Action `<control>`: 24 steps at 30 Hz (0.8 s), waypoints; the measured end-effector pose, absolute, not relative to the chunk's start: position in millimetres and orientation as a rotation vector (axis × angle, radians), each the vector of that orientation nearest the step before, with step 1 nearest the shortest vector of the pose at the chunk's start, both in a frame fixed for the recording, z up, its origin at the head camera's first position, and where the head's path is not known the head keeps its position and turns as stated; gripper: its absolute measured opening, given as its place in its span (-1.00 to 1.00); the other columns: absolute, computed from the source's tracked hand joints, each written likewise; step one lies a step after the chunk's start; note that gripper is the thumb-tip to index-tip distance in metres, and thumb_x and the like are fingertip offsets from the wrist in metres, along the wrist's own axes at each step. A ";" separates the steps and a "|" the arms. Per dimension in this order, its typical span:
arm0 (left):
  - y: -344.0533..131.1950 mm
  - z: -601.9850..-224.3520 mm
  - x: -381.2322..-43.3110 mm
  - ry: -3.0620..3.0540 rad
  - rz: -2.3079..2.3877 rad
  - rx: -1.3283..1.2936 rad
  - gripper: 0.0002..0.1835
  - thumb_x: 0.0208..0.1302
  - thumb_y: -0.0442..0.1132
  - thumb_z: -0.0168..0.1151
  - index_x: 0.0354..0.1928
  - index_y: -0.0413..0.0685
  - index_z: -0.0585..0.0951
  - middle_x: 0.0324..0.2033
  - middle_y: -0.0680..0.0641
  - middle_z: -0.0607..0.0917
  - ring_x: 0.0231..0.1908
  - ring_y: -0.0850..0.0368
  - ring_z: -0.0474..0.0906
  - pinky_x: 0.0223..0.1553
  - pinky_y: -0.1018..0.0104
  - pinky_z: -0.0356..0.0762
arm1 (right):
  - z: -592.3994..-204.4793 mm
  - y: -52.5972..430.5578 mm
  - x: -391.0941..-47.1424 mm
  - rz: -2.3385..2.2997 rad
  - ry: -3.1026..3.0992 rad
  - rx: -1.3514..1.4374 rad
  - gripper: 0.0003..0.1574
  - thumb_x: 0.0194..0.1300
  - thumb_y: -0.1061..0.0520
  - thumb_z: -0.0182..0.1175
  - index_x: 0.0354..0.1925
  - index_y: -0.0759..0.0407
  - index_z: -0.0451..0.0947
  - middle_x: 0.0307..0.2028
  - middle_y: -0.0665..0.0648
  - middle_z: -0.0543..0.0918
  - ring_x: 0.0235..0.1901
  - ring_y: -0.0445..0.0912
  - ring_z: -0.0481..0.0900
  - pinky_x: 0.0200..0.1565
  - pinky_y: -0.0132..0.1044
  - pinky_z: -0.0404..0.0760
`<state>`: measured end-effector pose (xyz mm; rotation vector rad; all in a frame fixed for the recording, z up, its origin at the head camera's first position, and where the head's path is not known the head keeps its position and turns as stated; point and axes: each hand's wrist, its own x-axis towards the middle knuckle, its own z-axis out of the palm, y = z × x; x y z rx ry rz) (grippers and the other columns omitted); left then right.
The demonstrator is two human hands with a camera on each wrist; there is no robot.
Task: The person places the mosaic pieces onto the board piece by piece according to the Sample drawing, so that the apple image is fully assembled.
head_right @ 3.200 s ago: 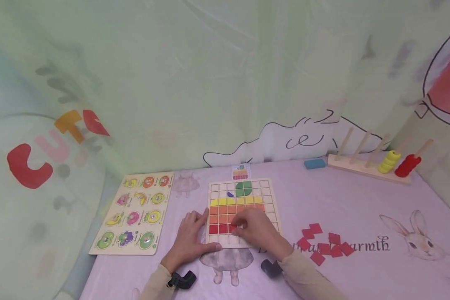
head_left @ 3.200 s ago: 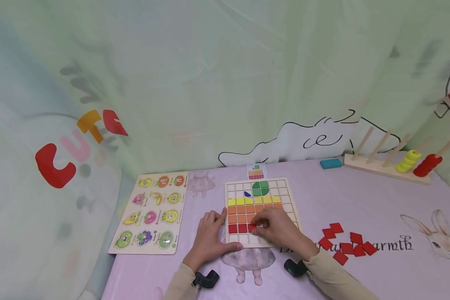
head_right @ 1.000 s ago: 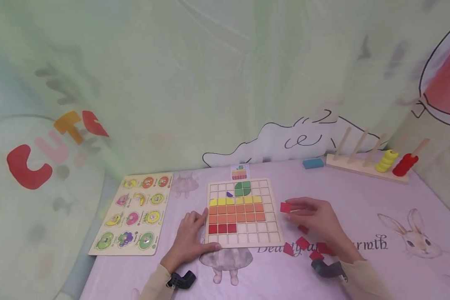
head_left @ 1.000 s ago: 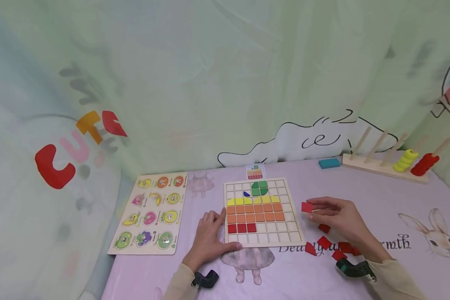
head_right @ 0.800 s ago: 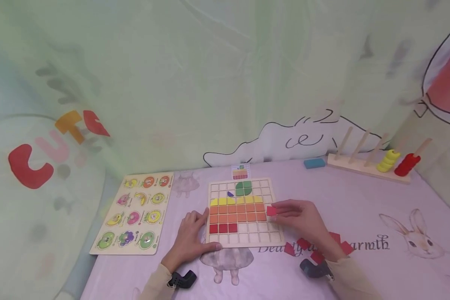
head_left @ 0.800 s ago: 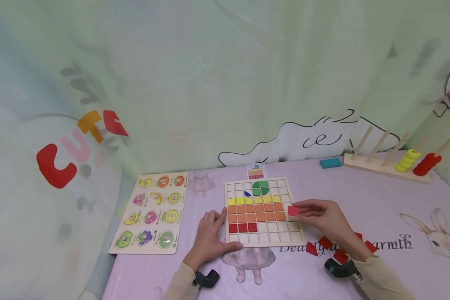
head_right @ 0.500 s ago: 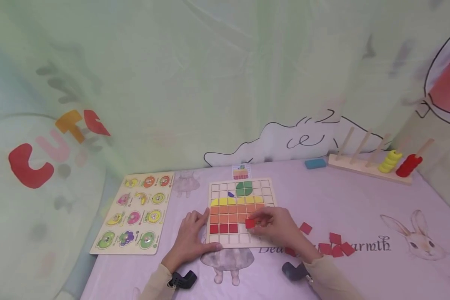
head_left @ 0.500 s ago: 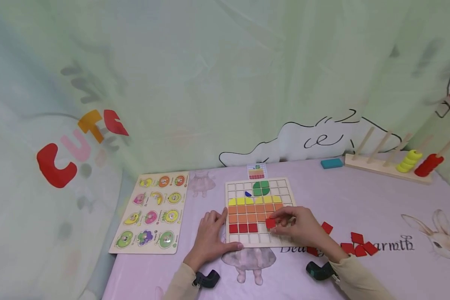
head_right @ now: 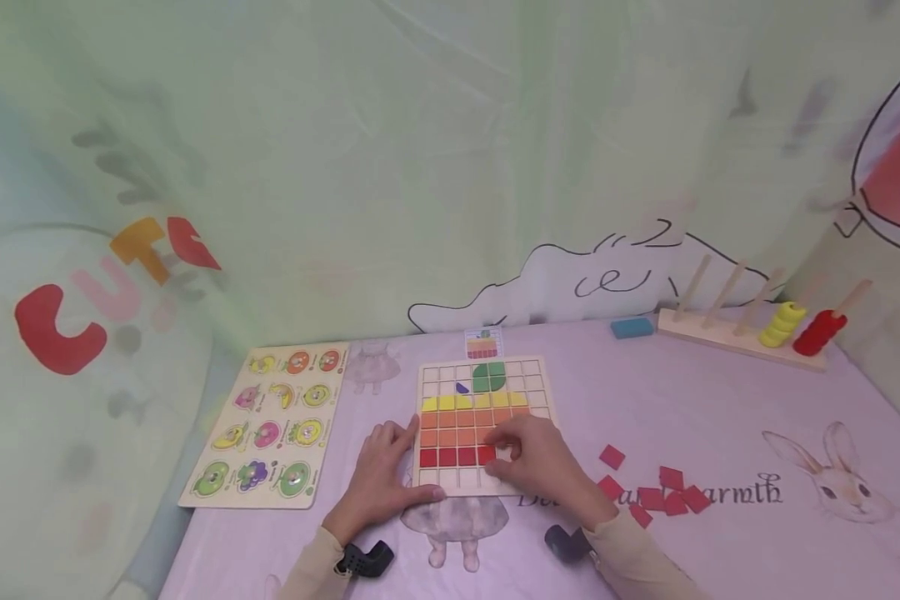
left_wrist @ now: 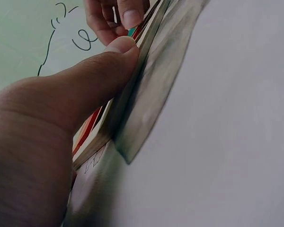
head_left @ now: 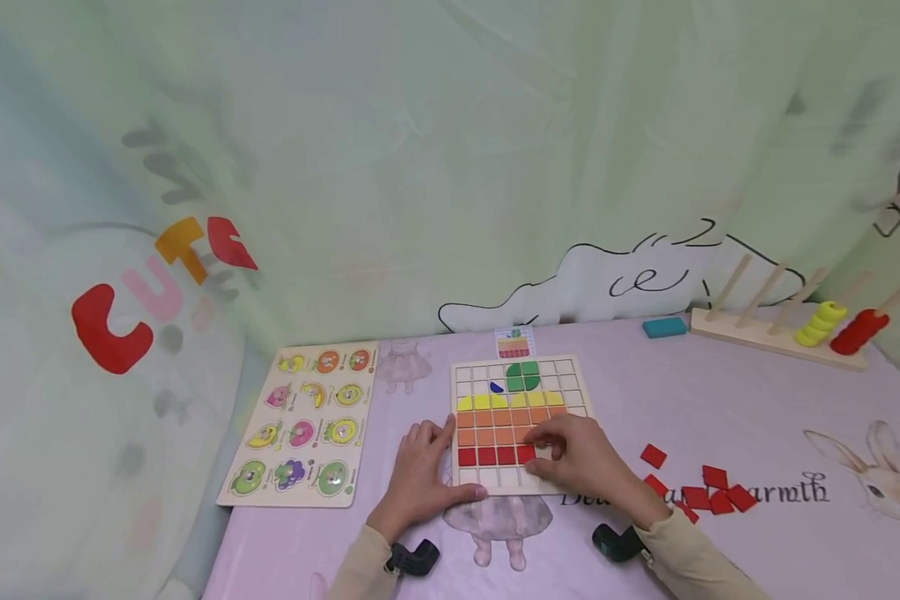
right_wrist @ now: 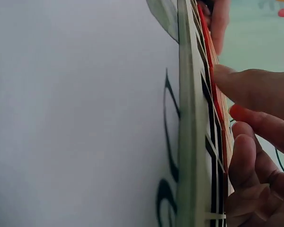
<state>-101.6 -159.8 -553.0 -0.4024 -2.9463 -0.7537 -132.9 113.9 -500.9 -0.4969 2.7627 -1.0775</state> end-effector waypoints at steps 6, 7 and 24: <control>-159.9 -553.3 -101.8 -2.949 -0.744 -0.399 0.29 -0.07 0.53 0.51 0.62 -0.03 0.32 -0.16 0.12 0.33 -0.14 0.24 0.16 -0.05 0.30 0.18 | -502.0 113.2 -131.8 -1.077 2.757 -0.501 -0.71 0.15 0.16 0.62 -0.12 0.05 0.85 -0.35 -0.08 0.69 -0.35 -0.16 0.44 -0.33 -0.39 0.44; -159.9 -554.0 -101.9 -2.950 -0.738 -0.400 0.30 -0.07 0.54 0.51 0.62 -0.04 0.32 -0.16 0.12 0.33 -0.14 0.24 0.15 -0.05 0.30 0.18 | -502.0 113.2 -131.4 -1.072 2.757 -0.503 -0.71 0.15 0.16 0.62 -0.12 0.05 0.85 -0.35 -0.09 0.69 -0.34 -0.16 0.45 -0.32 -0.39 0.45; -160.4 -552.9 -100.3 -2.932 -0.745 -0.412 0.30 -0.09 0.54 0.51 0.62 -0.05 0.33 -0.17 0.12 0.34 -0.16 0.24 0.15 -0.06 0.30 0.18 | -477.4 223.4 -138.0 -0.925 2.828 -0.311 -0.43 0.13 0.08 0.62 0.07 0.26 0.73 -0.10 0.16 0.76 -0.22 -0.04 0.56 -0.35 -0.33 0.55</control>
